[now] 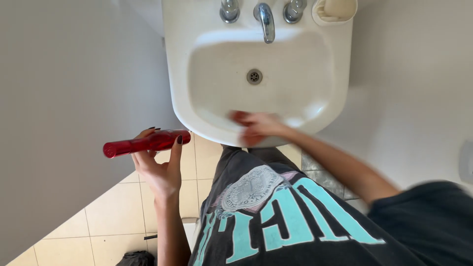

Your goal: Cleaning a bathroom sink and faucet using a cloth and cleaning solution.

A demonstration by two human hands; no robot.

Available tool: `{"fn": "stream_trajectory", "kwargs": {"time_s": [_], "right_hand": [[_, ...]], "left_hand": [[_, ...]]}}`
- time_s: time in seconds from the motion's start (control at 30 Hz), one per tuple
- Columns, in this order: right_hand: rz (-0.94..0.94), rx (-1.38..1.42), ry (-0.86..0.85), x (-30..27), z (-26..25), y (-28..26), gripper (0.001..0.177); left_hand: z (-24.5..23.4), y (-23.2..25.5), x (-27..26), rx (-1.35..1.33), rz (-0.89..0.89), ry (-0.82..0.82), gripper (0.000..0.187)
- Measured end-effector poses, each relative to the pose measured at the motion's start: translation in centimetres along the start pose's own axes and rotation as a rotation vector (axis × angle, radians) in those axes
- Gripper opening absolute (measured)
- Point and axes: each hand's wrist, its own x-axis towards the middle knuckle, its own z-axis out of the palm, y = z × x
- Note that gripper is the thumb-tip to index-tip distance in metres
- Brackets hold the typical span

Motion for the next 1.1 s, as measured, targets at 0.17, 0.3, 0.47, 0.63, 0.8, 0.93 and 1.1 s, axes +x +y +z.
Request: {"fn": "stream_trajectory", "kwargs": {"time_s": [0.17,0.3,0.47,0.63,0.8,0.93,1.1], "right_hand": [[0.045,-1.408,0.019,-5.8,-14.3,5.8,0.058],[-0.155,-1.31,0.189,-0.2,-16.9,2.8,0.061],[-0.309,-1.452,0.212,-3.3,-17.8,13.0,0.023],[-0.075,-0.724,-0.18,-6.1,-7.7,9.2,0.033],[-0.28,-0.295,0.194,6.4,2.3,6.7,0.032],[-0.266,-0.971,0.3,7.5,-2.2,13.7,0.019],[0.369,-1.159,0.189,-0.3,-6.7,10.4,0.042]], "left_hand": [[-0.4,0.3,1.0,0.048,0.047,-0.035,0.052],[-1.2,0.6,1.2,0.01,0.056,-0.048,0.045],[-2.1,-1.0,-0.1,0.09,0.074,0.003,0.056],[-3.5,-1.8,-2.4,0.11,-0.048,0.061,0.055],[-3.3,-2.4,-2.4,0.122,-0.111,0.106,0.055],[-2.5,-1.6,-1.3,0.129,-0.104,0.064,0.054],[-1.6,-1.5,-1.0,0.11,-0.065,0.022,0.054]]}}
